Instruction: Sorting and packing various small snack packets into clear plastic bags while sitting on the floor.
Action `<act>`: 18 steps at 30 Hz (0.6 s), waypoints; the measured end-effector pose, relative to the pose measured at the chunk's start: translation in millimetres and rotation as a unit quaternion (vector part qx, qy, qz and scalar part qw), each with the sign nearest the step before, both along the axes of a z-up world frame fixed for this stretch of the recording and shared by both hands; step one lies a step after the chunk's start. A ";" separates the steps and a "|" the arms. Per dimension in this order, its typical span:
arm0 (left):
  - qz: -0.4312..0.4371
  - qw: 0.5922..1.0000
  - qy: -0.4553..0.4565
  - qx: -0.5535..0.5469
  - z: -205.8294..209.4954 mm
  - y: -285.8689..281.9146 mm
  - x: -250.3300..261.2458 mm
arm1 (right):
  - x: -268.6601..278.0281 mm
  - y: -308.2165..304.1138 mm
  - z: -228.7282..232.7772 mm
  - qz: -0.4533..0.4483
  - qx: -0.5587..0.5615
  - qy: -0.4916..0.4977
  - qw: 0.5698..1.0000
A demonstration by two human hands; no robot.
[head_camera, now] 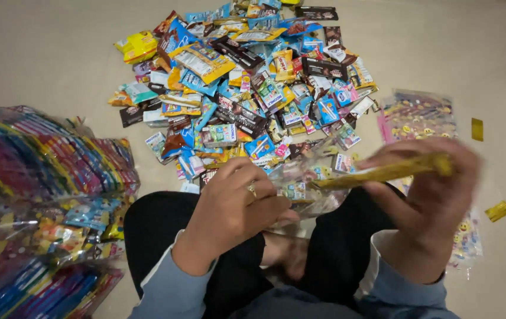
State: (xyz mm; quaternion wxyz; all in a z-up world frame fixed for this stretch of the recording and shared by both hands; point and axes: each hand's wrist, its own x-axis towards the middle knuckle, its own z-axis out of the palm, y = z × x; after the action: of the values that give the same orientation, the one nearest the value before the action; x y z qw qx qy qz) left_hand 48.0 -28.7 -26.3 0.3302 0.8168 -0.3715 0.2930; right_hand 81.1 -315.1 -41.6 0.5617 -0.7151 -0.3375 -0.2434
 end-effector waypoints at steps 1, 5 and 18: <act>0.004 1.000 0.002 -0.003 0.4 0.3 -2.6 | -1.0 5.8 6.2 0.006 -0.063 0.037 0.997; 0.001 1.000 -0.004 0.004 1.7 3.2 -6.3 | -1.4 22.1 17.5 -0.031 -0.202 0.049 0.978; 0.046 0.999 -0.022 0.016 -2.9 11.8 -6.0 | 30.5 8.7 -4.4 -0.057 -0.219 0.020 0.974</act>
State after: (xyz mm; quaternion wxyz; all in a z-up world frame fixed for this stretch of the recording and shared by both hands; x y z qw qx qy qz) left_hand 42.0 -16.9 -29.2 0.2948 0.8317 -0.3453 0.3196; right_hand 111.6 -306.4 -45.9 0.3837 -0.8435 -0.3294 -0.1809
